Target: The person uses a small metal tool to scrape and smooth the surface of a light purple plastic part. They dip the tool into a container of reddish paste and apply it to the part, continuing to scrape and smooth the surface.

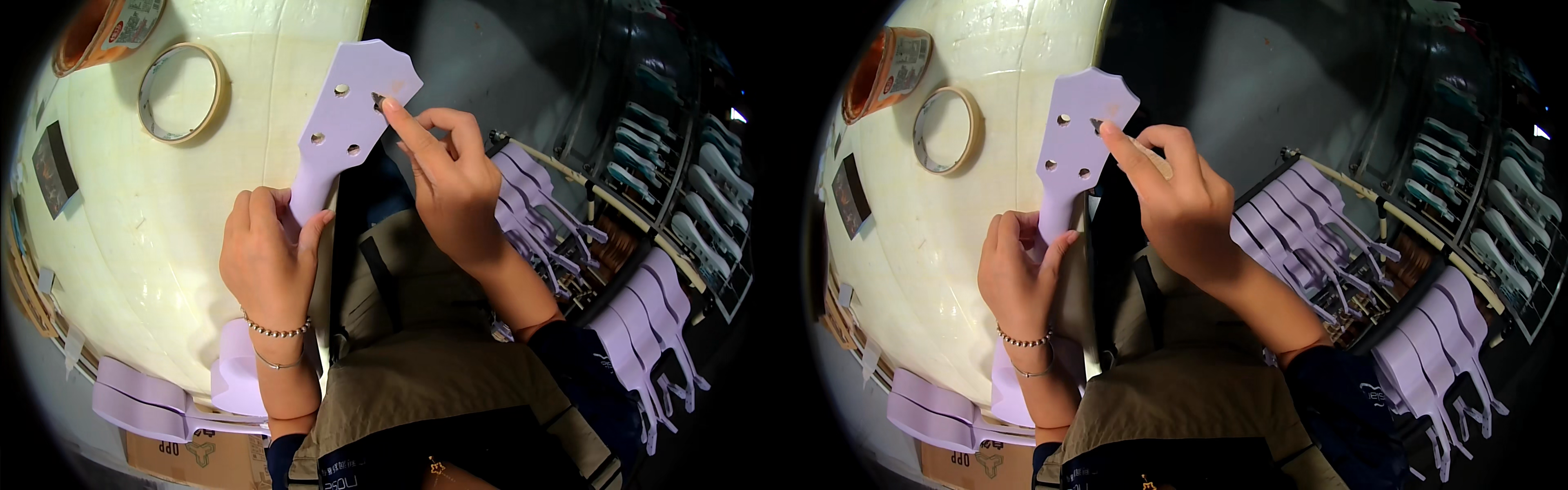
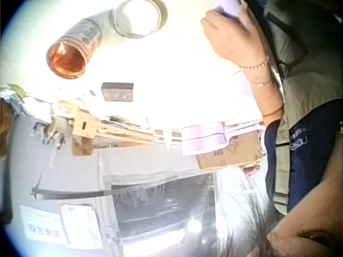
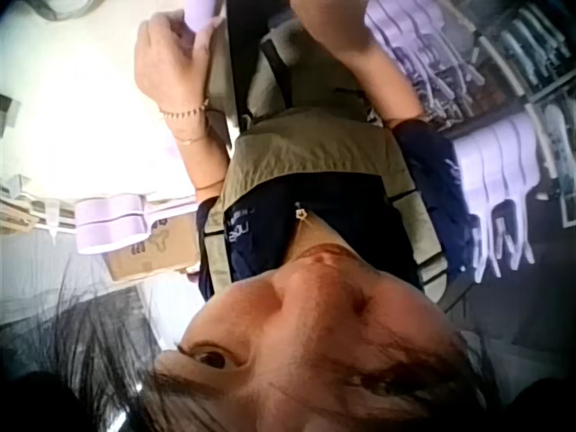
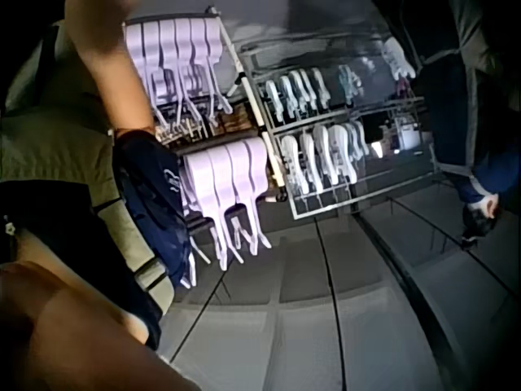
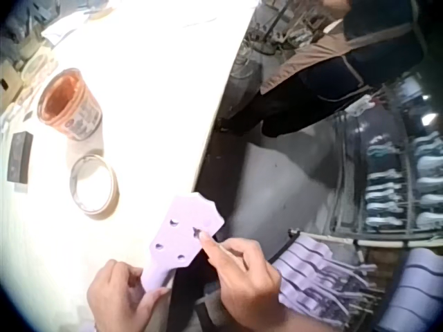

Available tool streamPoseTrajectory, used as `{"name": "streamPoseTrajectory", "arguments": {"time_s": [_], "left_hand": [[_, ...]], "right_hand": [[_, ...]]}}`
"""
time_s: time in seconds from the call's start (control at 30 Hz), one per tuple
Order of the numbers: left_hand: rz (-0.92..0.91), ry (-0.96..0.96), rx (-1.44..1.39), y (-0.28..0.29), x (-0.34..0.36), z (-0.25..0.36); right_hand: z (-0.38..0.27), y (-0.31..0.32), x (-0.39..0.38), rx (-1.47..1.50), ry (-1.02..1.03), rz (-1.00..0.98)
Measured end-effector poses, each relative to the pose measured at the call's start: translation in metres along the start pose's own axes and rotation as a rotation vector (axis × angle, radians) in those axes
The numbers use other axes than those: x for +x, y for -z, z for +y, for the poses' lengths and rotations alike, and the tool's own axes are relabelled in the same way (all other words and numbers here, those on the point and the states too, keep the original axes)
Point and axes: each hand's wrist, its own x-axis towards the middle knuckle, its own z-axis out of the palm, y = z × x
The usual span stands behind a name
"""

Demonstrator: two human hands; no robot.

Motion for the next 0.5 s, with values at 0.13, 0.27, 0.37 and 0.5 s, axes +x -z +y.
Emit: {"name": "streamPoseTrajectory", "arguments": {"time_s": [0.13,0.27,0.37,0.5], "left_hand": [[0.014,-0.012,-0.001,-0.002,-0.001,-0.002],[0.005,-0.010,0.016,-0.001,-0.001,-0.001],[0.010,-0.014,0.020,0.000,-0.001,0.000],[0.011,-0.021,0.018,0.000,0.000,-0.002]], "right_hand": [[-0.006,0.009,-0.001,0.022,-0.022,-0.116],[0.001,0.008,0.005,0.082,-0.066,0.032],[0.008,0.005,0.003,-0.034,-0.006,0.014],[0.000,0.007,-0.002,0.047,-0.045,-0.053]]}}
